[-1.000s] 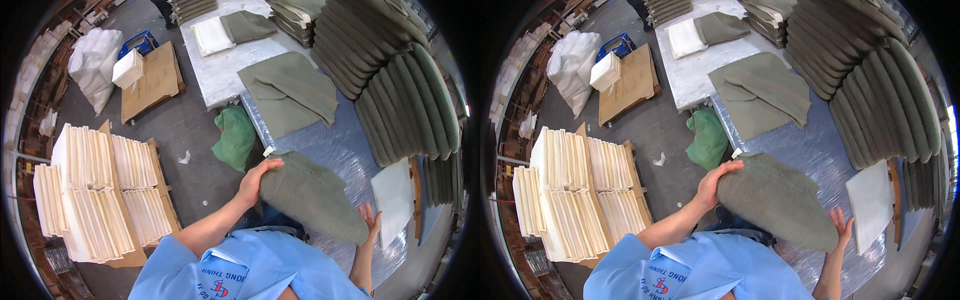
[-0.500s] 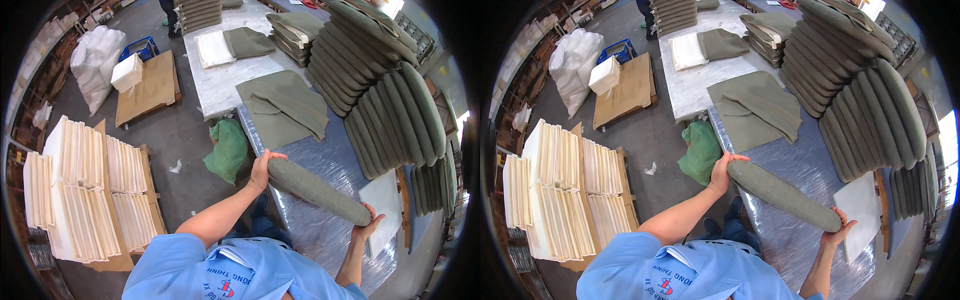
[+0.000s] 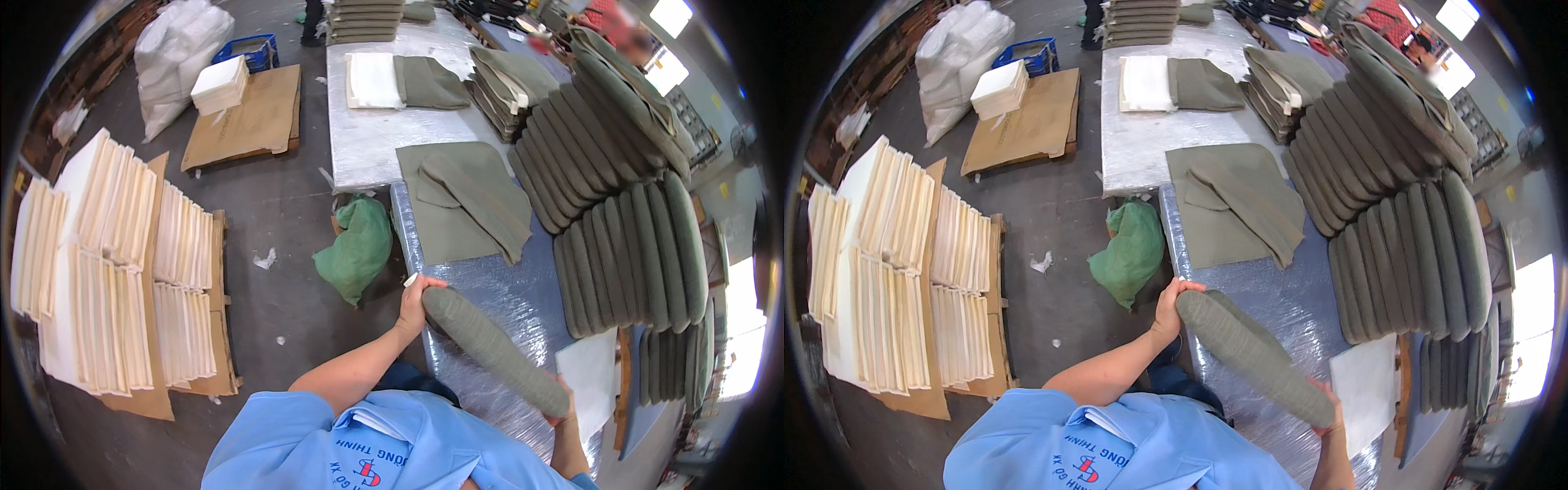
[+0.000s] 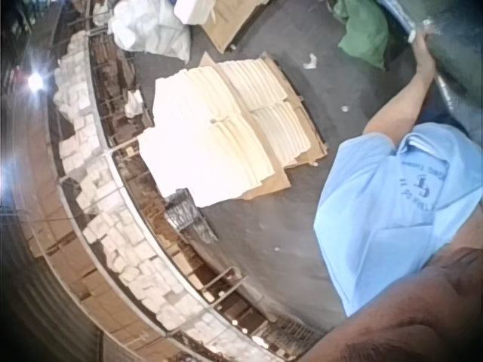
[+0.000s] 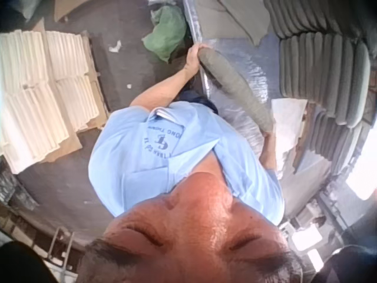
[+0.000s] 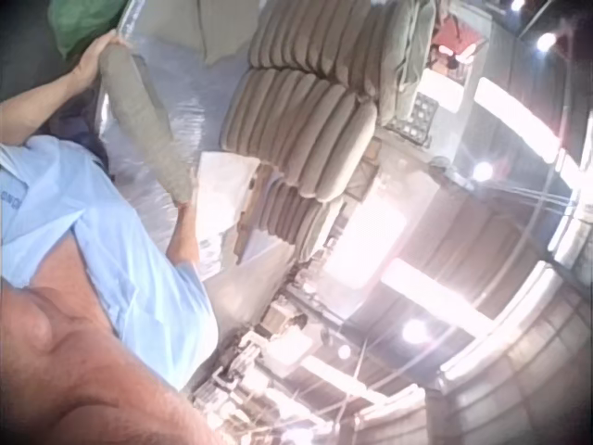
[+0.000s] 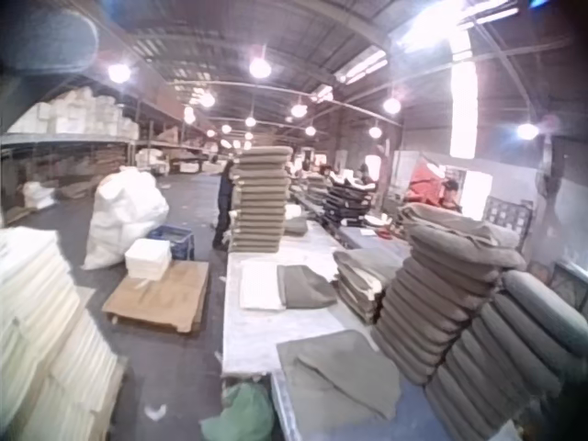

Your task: The person repeatedly folds olive-green fabric cushions by hand on a work table, aligning edges and rolling them into compact bundles. The person stacks the finished cushions on the table and continues the process with additional cushions from a nearby pile.

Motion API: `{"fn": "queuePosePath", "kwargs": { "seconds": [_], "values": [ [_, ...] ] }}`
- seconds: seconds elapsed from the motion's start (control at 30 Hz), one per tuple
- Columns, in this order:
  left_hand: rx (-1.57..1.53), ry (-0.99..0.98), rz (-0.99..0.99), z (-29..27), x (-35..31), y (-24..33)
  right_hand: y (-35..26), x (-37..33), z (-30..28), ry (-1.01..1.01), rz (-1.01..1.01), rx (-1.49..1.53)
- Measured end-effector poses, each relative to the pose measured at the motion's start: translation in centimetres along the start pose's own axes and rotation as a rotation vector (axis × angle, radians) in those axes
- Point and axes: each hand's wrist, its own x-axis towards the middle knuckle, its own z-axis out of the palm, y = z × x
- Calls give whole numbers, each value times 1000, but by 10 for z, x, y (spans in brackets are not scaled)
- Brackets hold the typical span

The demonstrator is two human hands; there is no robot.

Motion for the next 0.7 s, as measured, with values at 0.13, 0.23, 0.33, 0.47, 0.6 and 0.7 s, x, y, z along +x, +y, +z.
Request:
{"fn": "queuePosePath", "kwargs": {
  "seconds": [0.13, 0.23, 0.33, 0.47, 0.6, 0.7],
  "values": [
    [-224, 35, -102, 15, 1, -5, 9, -1, -25, -136, 274, -55],
    [-140, -37, 60, 38, 29, 30, 17, 11, -1, -232, 217, -159],
    [-116, -304, 203, 102, 58, 89, 61, 15, 47, -147, 180, -66],
    [-11, -596, 462, 172, 82, 138, 88, 50, 106, -136, 89, 135],
    [112, -670, 470, 191, 97, 132, 65, 52, 146, -126, -189, -86],
    [243, -723, 470, 180, 100, 124, -5, 25, 203, -228, -679, -200]
  ]
}}
